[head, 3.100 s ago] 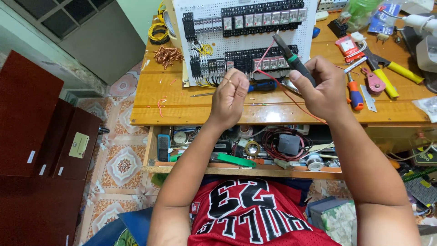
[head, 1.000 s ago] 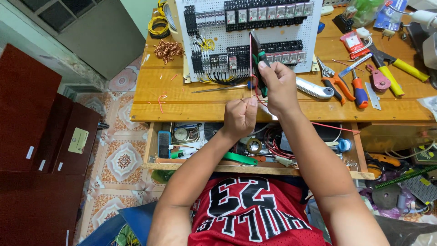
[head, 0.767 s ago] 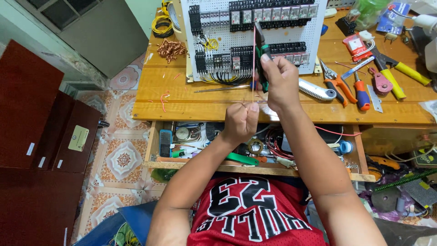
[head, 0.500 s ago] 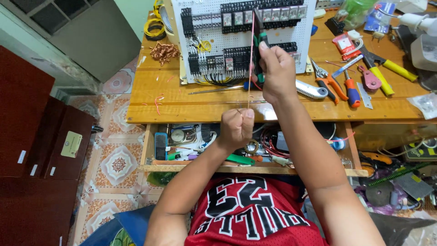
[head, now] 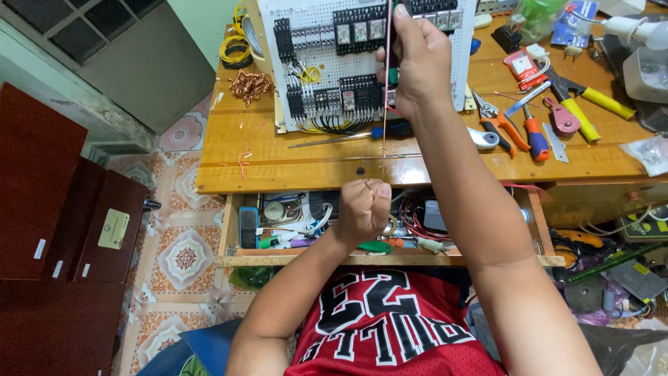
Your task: Wiring an electrical relay panel by stripping wire ends and connecting them to terminal blocks.
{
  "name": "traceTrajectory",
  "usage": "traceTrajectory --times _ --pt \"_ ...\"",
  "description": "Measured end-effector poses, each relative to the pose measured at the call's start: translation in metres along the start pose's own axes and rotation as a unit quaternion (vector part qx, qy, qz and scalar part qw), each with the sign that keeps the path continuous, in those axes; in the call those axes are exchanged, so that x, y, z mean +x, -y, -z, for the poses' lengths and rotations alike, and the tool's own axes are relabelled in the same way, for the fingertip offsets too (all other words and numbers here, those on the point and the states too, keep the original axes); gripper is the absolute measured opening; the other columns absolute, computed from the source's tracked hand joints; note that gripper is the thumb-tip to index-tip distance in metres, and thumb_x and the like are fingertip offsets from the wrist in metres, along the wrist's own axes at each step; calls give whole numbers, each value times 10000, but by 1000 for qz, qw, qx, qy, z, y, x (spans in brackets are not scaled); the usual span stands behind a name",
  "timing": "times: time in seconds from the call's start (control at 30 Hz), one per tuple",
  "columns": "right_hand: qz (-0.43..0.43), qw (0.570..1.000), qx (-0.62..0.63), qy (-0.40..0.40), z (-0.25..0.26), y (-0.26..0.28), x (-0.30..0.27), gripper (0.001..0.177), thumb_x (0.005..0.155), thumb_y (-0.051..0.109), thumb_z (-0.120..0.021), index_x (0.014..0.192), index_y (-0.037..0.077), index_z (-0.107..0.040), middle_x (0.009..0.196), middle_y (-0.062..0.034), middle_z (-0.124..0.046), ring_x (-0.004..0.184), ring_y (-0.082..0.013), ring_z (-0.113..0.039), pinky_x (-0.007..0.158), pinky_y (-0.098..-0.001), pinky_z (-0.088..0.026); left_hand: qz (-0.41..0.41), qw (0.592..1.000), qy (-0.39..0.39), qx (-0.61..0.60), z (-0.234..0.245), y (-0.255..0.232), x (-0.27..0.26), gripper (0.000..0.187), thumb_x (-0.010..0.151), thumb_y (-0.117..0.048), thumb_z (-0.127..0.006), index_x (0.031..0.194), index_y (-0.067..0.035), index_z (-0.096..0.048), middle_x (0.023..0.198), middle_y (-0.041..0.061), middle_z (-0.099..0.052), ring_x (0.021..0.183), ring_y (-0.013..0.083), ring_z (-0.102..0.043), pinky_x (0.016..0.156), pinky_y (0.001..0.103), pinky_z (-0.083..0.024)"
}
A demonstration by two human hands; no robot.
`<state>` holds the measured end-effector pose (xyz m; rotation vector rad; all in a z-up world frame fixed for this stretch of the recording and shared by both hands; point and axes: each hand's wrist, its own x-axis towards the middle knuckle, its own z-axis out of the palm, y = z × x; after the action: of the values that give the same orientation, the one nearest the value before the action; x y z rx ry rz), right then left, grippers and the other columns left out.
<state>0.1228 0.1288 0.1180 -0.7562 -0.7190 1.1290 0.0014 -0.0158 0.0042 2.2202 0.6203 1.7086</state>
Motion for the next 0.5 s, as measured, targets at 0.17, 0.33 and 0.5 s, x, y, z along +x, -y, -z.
traceTrajectory --times 0.17,0.33,0.5 --pt "24 998 -52 -22 -7 15 16 268 872 250 -749 768 121 -538 646 -26 -564 544 -146 -617 391 -317 -356 0 999 -11 -36 1 -2 3 418 1064 -102 -397 671 -83 -256 594 57 -244 474 214 -253 475 405 -208" --pt "28 999 -20 -25 -8 7 47 267 856 200 -761 766 105 -528 652 -53 -544 518 -160 -628 349 -296 -341 -11 999 -12 -49 -2 -4 4 410 1064 -88 -402 685 -77 -245 607 62 -233 473 228 -252 477 409 -226" --pt "50 996 -38 -58 5 -15 95 71 949 38 -584 955 108 -583 734 -44 -546 598 -132 -637 406 -289 -425 -10 998 -5 -68 -5 -9 -4 415 1060 -97 -383 670 -94 -239 592 54 -200 455 219 -235 468 403 -208"
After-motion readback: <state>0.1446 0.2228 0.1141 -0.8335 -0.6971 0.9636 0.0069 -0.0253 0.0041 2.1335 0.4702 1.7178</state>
